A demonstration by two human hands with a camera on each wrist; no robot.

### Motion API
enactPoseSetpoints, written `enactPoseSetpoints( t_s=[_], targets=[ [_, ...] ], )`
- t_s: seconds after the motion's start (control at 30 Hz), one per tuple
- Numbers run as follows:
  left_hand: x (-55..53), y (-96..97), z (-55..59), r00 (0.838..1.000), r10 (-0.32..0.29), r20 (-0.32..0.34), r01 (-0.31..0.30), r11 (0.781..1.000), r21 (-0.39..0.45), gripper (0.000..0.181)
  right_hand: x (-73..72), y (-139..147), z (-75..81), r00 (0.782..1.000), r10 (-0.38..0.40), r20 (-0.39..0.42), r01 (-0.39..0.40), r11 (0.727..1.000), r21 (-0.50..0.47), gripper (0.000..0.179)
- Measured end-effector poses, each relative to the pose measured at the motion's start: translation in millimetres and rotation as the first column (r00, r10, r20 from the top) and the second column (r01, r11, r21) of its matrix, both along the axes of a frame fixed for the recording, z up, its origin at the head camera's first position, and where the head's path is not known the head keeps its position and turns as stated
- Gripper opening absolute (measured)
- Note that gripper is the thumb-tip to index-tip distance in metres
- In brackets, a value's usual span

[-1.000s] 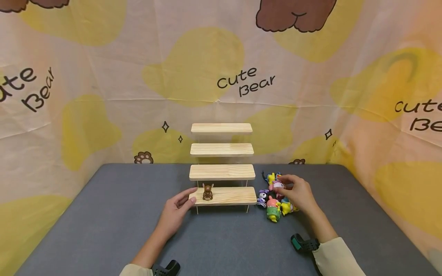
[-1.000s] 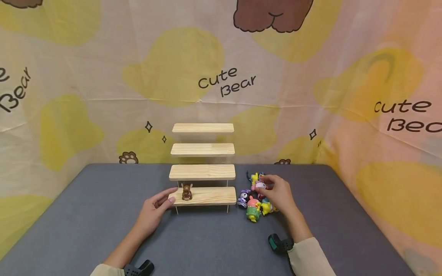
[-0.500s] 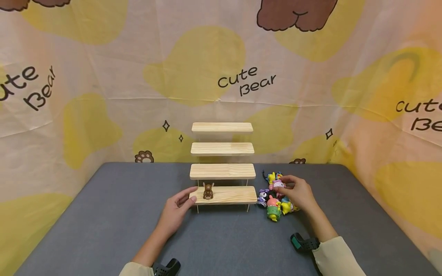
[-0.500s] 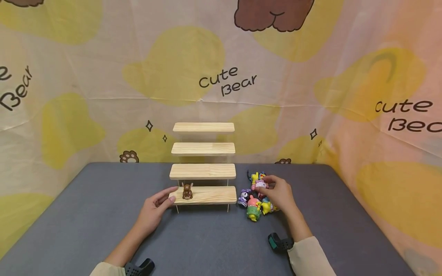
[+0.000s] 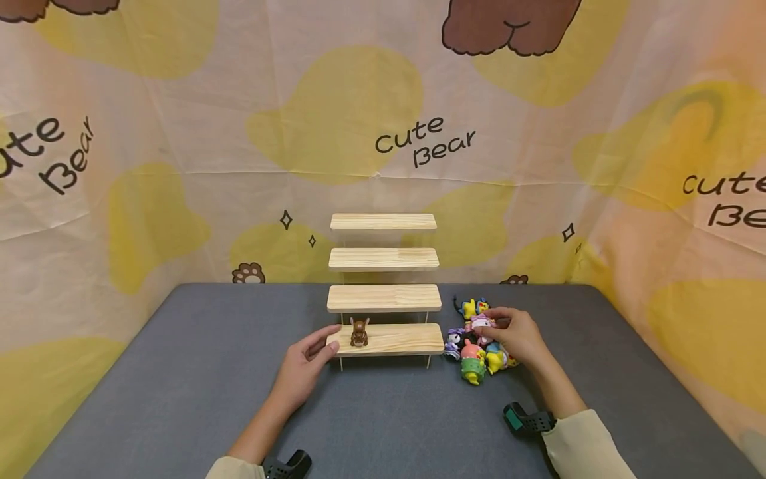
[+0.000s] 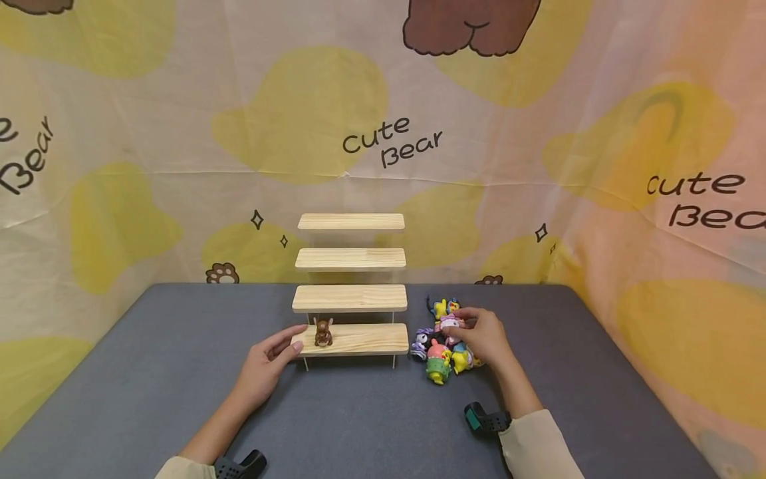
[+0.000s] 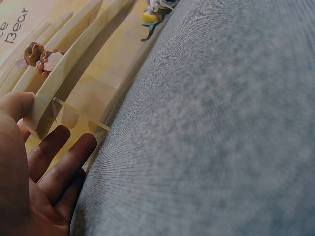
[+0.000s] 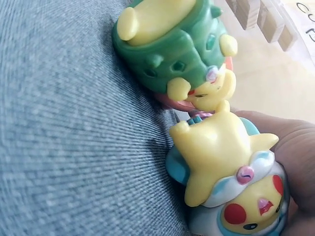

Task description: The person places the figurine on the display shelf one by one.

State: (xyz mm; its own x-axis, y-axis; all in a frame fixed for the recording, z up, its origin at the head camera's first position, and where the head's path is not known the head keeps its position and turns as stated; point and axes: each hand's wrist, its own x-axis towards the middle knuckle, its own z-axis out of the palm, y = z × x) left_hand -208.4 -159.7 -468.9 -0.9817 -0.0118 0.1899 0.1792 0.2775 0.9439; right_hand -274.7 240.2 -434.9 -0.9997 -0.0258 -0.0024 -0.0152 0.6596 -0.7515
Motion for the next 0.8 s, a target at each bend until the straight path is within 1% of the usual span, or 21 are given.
enactPoseSetpoints(
  t_s=[0.27, 0.37, 0.6, 0.8],
  targets=[
    [0.4, -1.0, 0.3, 1.0, 0.004, 0.002, -0.004, 1.0, -0.004, 0.037, 0.9, 1.5, 1.6, 0.998, 0.057, -0.019, -0.057, 0.998, -0.019, 0.051],
    [0.5, -1.3, 0.5, 1.0, 0.001, 0.004, -0.001, 1.0, 0.0, 0.037, 1.1, 2.4, 3.1, 0.997, 0.066, -0.034, -0.067, 0.997, -0.024, 0.05],
    [0.1, -1.6, -0.5, 1.0, -0.006, 0.006, 0.006, 1.0, 0.004, 0.038, 0.2, 4.8, 2.5, 0.99, 0.078, -0.118, -0.079, 0.997, -0.003, 0.045],
    [0.2, -1.5, -1.2, 1.0, -0.01, 0.001, 0.01, 1.0, 0.004, 0.037, 1.5, 5.3, 3.8, 0.977, 0.087, -0.195, -0.092, 0.996, -0.017, 0.05]
  ],
)
